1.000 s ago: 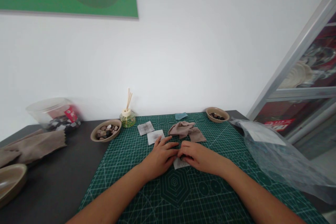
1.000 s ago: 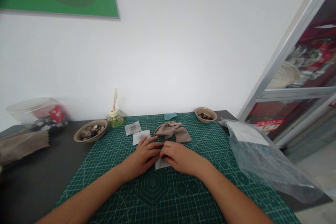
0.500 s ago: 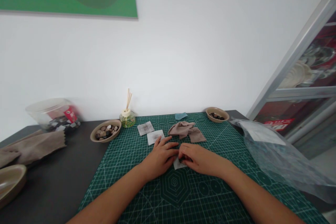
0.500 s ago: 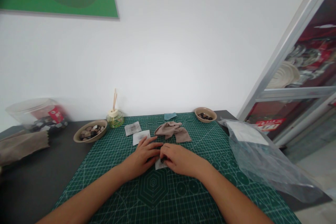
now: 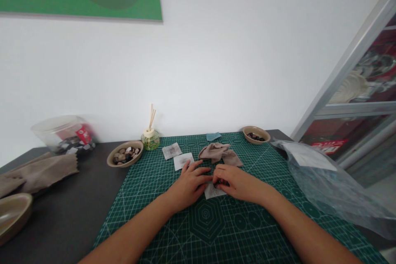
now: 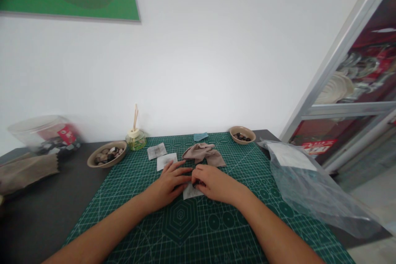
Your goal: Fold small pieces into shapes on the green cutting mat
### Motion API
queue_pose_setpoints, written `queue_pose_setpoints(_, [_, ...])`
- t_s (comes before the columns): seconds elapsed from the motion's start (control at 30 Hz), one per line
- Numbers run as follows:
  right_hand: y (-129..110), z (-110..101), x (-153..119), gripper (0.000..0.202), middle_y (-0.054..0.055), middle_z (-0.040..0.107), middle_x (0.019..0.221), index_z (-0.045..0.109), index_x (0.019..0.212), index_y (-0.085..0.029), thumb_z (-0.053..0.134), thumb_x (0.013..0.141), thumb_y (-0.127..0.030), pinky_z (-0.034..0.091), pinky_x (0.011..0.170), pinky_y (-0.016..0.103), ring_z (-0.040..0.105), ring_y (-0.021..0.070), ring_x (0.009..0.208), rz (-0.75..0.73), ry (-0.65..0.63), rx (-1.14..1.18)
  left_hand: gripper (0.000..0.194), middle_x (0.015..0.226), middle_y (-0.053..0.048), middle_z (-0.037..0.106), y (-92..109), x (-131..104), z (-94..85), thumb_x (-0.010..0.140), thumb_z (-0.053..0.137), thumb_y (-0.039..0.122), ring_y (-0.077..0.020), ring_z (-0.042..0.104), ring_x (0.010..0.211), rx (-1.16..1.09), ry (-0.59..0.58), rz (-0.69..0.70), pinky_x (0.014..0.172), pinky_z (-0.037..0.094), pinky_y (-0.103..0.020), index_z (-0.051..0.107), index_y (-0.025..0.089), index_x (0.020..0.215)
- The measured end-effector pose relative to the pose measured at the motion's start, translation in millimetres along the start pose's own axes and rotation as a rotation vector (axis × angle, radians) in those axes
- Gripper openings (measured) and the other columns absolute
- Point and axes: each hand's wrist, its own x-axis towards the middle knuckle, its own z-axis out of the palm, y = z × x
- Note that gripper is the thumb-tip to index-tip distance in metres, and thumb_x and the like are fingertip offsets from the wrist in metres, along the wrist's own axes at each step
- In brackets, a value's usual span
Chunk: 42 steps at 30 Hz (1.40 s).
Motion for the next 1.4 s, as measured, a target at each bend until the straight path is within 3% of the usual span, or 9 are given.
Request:
queue_pose_setpoints(0.43, [-1.2,4.2,0.6,0.014,0.005,0.058,0.094,0.059,0.09,-0.016,0.055,0.081,-0.007,0.043,0.078,0.028,0.055,0.0176,0.087,-0.018,0.022,-0.001,0.029,0.132,-0.001,0.054,-0.7,0.2,1.5,0.088,0.049,0.014,-0.0295,0.031,0.132,-0.003,0.005,0.007,0.108,0.015,-0.059,0.064,0.029,0.108])
queue_pose_setpoints(0.63, [-2.0,5.2,1.1,0.01,0.004,0.058,0.09,0.056,0.089,-0.017,0.055,0.082,-0.01,0.043,0.075,0.028,0.055,0.0175,0.083,0.057,0.041,0.009,0.032,0.131,0.0,0.054,-0.5,0.2,1.1,0.088,0.051,0.014,-0.0296,0.032,0.132,0.005,0.012,0.01,0.108,0.015,-0.059,0.061,0.03,0.112])
queue_pose_setpoints(1.4, [-5.0,1.6,-0.4,0.017,0.006,0.058,0.095,0.062,0.092,-0.016,0.052,0.083,-0.007,0.044,0.08,0.029,0.056,0.018,0.088,-0.044,0.006,-0.023,0.029,0.132,-0.001,0.054,0.4,0.3,0.2,0.088,0.049,0.014,-0.0291,0.031,0.132,-0.006,0.002,0.005,0.108,0.014,-0.059,0.064,0.029,0.108])
